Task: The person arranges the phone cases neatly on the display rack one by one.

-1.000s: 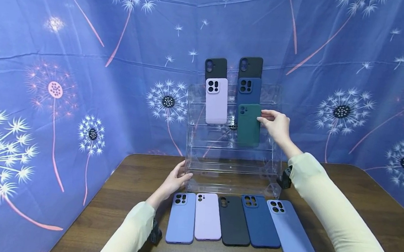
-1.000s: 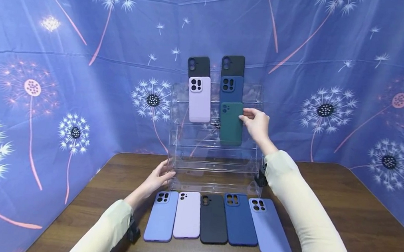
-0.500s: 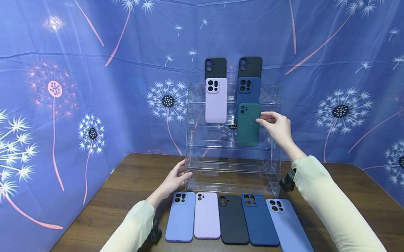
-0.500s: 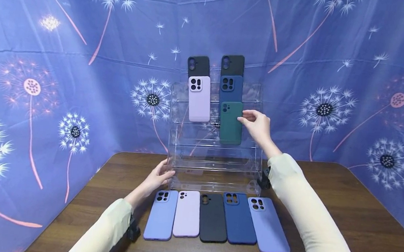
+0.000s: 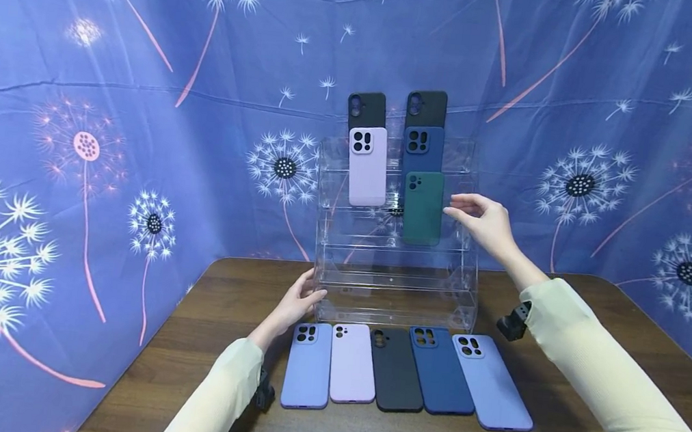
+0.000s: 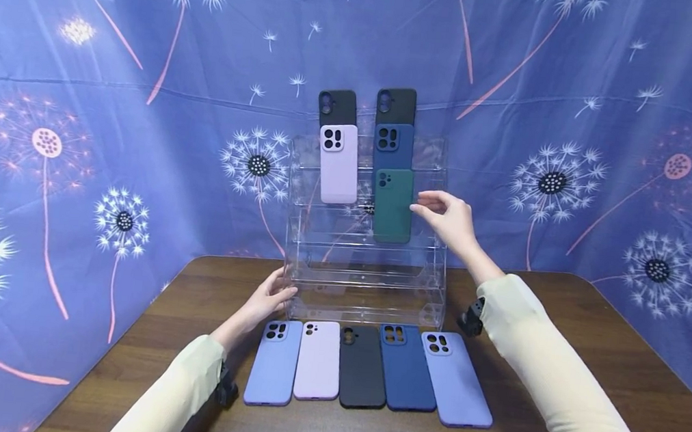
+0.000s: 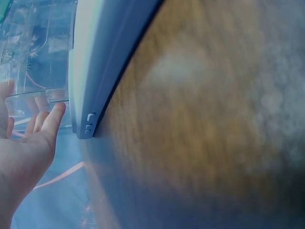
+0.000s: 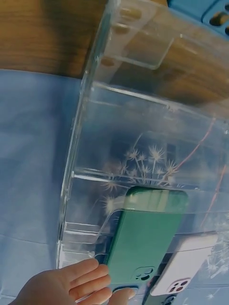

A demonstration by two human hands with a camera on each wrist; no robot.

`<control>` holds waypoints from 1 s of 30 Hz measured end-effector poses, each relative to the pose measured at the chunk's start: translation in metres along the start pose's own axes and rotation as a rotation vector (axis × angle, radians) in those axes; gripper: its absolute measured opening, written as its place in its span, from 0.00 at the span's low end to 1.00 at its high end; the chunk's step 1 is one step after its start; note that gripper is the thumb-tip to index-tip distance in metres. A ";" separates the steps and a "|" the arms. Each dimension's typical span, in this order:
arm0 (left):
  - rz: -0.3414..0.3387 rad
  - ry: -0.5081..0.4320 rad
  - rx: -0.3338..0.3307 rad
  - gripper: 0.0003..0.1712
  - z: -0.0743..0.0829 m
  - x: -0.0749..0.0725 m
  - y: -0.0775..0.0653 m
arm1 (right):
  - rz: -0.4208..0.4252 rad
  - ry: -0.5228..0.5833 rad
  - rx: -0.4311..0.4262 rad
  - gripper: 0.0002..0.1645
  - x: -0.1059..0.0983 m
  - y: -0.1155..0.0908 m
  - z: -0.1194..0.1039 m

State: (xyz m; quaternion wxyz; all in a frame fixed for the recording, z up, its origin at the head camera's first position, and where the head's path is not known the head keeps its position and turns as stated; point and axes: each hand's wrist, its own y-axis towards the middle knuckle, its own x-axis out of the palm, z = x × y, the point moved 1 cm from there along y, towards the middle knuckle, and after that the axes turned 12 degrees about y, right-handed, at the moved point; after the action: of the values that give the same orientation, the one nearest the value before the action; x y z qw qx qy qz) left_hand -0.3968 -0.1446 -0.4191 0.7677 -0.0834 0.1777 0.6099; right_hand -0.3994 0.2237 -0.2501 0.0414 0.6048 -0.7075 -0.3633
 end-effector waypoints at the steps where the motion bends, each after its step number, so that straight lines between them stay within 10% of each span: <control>1: -0.002 0.009 0.003 0.36 0.001 0.000 -0.001 | -0.012 0.002 0.003 0.26 -0.001 -0.003 0.000; 9: -0.041 0.033 0.018 0.38 0.026 -0.003 -0.014 | -0.062 0.003 0.017 0.25 -0.008 -0.024 0.000; 19: -0.004 0.059 0.017 0.38 0.004 -0.001 -0.004 | -0.107 0.014 0.060 0.22 -0.019 -0.059 0.004; 30: 0.044 0.097 0.051 0.37 0.015 -0.001 -0.008 | -0.254 -0.006 0.057 0.18 -0.035 -0.099 0.015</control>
State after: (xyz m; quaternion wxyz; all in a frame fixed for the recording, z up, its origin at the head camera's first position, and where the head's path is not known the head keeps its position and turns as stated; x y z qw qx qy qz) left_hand -0.3863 -0.1421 -0.4056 0.7467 -0.0894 0.2320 0.6170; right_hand -0.3158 0.2608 -0.3039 -0.0241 0.6895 -0.6352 -0.3473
